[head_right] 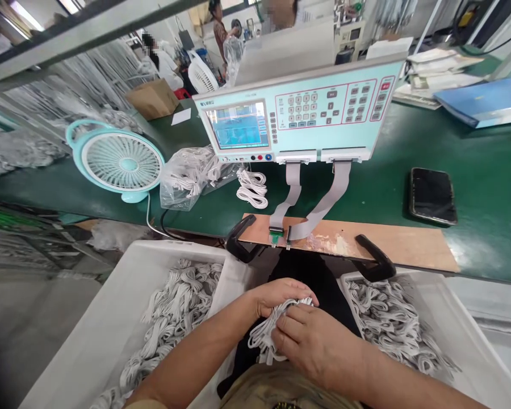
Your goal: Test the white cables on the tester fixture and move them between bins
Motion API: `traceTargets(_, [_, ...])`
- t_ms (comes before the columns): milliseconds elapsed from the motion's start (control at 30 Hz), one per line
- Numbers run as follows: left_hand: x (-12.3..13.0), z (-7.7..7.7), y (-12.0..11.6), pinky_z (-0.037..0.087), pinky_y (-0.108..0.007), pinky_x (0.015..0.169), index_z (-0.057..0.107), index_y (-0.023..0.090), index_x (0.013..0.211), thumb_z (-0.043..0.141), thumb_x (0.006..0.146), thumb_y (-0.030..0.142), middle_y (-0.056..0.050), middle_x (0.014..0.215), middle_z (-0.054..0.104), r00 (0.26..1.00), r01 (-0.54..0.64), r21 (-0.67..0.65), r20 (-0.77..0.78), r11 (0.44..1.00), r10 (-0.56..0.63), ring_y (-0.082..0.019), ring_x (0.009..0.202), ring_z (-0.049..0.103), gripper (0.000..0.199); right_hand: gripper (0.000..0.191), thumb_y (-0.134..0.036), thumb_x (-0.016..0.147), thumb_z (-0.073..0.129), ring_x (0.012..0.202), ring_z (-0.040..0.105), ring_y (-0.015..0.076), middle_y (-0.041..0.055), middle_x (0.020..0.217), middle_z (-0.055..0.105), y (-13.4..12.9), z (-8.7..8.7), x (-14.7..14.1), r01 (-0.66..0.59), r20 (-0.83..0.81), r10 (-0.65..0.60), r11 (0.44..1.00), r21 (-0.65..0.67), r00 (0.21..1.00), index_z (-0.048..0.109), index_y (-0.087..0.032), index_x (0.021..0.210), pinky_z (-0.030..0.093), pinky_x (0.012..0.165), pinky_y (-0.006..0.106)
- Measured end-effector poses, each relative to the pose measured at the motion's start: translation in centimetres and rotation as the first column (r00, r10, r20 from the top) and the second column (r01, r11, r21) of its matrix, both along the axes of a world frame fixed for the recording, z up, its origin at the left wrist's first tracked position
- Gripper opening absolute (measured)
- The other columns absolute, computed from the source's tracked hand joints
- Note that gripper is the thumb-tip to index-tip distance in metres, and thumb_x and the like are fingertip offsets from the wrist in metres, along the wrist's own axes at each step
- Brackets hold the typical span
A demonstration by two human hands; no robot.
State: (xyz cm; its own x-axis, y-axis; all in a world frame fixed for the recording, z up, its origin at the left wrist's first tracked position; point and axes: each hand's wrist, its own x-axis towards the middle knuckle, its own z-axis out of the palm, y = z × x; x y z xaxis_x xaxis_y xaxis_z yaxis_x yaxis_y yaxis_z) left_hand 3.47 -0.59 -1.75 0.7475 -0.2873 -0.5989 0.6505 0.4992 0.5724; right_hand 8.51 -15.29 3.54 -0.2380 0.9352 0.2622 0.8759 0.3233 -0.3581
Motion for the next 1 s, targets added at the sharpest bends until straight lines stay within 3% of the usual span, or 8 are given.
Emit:
traceTargets(133, [-0.5, 0.1, -0.4, 0.042, -0.026, 0.068, 0.067, 0.01, 0.078, 0.069, 0.068, 0.037, -0.004, 0.072, 0.063, 0.988, -0.149, 0.079, 0.049, 0.986, 0.145, -0.014, 0.067, 0.055, 0.029, 0.02, -0.011, 0.091, 0.039, 0.077, 0.056, 0.0183, 0.0051, 0.081, 0.062, 0.8, -0.7, 0.3, 0.105, -0.248, -0.087, 0.993, 0.058, 0.965, 0.056, -0.019, 0.092, 0.046, 0.076, 0.032])
traceTargets(200, [-1.0, 0.4, -0.2, 0.043, -0.026, 0.071, 0.067, 0.011, 0.079, 0.063, 0.074, 0.04, -0.004, 0.075, 0.063, 0.96, -0.254, 0.242, 0.184, 0.936, 0.213, -0.015, 0.073, 0.056, 0.029, 0.016, -0.014, 0.092, 0.039, 0.076, 0.056, 0.0182, 0.0044, 0.08, 0.06, 1.3, -1.4, 0.7, 0.233, -0.405, -0.181, 0.969, 0.082, 0.896, 0.054, -0.02, 0.09, 0.045, 0.073, 0.031])
traceTargets(300, [-1.9, 0.9, 0.7, 0.043, -0.023, 0.058, 0.067, 0.014, 0.082, 0.055, 0.08, 0.04, -0.003, 0.077, 0.062, 0.88, -0.469, 0.498, 0.335, 0.729, 0.337, -0.012, 0.063, 0.053, 0.029, 0.013, -0.023, 0.094, 0.041, 0.064, 0.051, 0.0154, 0.0004, 0.072, 0.054, 2.4, -2.9, 1.5, 0.493, -0.62, -0.402, 0.87, -0.029, 0.673, 0.051, -0.022, 0.085, 0.043, 0.06, 0.026])
traceTargets(367, [-2.3, 1.1, 1.5, 0.035, -0.02, 0.043, 0.066, 0.015, 0.086, 0.056, 0.079, 0.04, 0.0, 0.071, 0.059, 0.842, -0.539, 0.548, 0.361, 0.64, 0.401, -0.008, 0.048, 0.045, 0.028, 0.016, -0.03, 0.093, 0.044, 0.058, 0.046, 0.0137, -0.0026, 0.066, 0.049, 3.2, -3.9, 2.0, 0.582, -0.698, -0.51, 0.797, -0.163, 0.503, 0.05, -0.022, 0.081, 0.04, 0.054, 0.023])
traceTargets(533, [-2.3, 1.2, 2.9, 0.03, -0.018, 0.039, 0.063, 0.013, 0.072, 0.066, 0.071, 0.033, 0.005, 0.053, 0.048, 0.829, -0.555, 0.601, 0.459, 0.575, 0.321, -0.006, 0.04, 0.04, 0.02, 0.025, -0.042, 0.086, 0.053, 0.058, 0.044, 0.0137, -0.0029, 0.063, 0.049, 5.5, -5.5, 2.4, 0.618, -0.779, -0.573, 0.716, -0.325, 0.255, 0.055, -0.02, 0.075, 0.037, 0.054, 0.023])
traceTargets(700, [-1.5, 1.0, 2.8, 0.032, -0.017, 0.037, 0.055, 0.015, 0.068, 0.063, 0.072, 0.031, 0.005, 0.057, 0.049, 0.772, -0.636, 0.579, 0.466, 0.51, 0.433, -0.006, 0.042, 0.041, 0.018, 0.032, -0.049, 0.077, 0.062, 0.054, 0.044, 0.0137, -0.002, 0.057, 0.052, 6.9, -6.2, 2.2, 0.67, -0.818, -0.574, 0.618, -0.411, 0.027, 0.059, -0.018, 0.068, 0.037, 0.052, 0.024])
traceTargets(800, [-1.3, 1.1, 2.7, 0.03, -0.016, 0.035, 0.058, 0.016, 0.079, 0.062, 0.071, 0.028, 0.005, 0.06, 0.048, 0.747, -0.665, 0.517, 0.469, 0.539, 0.471, -0.005, 0.041, 0.039, 0.015, 0.034, -0.05, 0.074, 0.065, 0.051, 0.042, 0.0128, -0.0028, 0.054, 0.05, 7.2, -6.3, 2.2, 0.68, -0.833, -0.551, 0.592, -0.433, -0.051, 0.06, -0.018, 0.066, 0.036, 0.05, 0.023])
traceTargets(1000, [-2.0, 1.3, 3.8, 0.032, -0.015, 0.033, 0.064, 0.012, 0.086, 0.062, 0.065, 0.023, 0.001, 0.058, 0.052, 0.821, -0.562, 0.104, 0.197, 0.821, 0.536, -0.008, 0.045, 0.046, 0.024, 0.035, -0.051, 0.072, 0.067, 0.052, 0.047, 0.0141, -0.0005, 0.055, 0.056, 7.3, -6.4, 2.3, 0.639, -0.84, -0.53, 0.609, -0.47, -0.113, 0.061, -0.017, 0.068, 0.039, 0.05, 0.024])
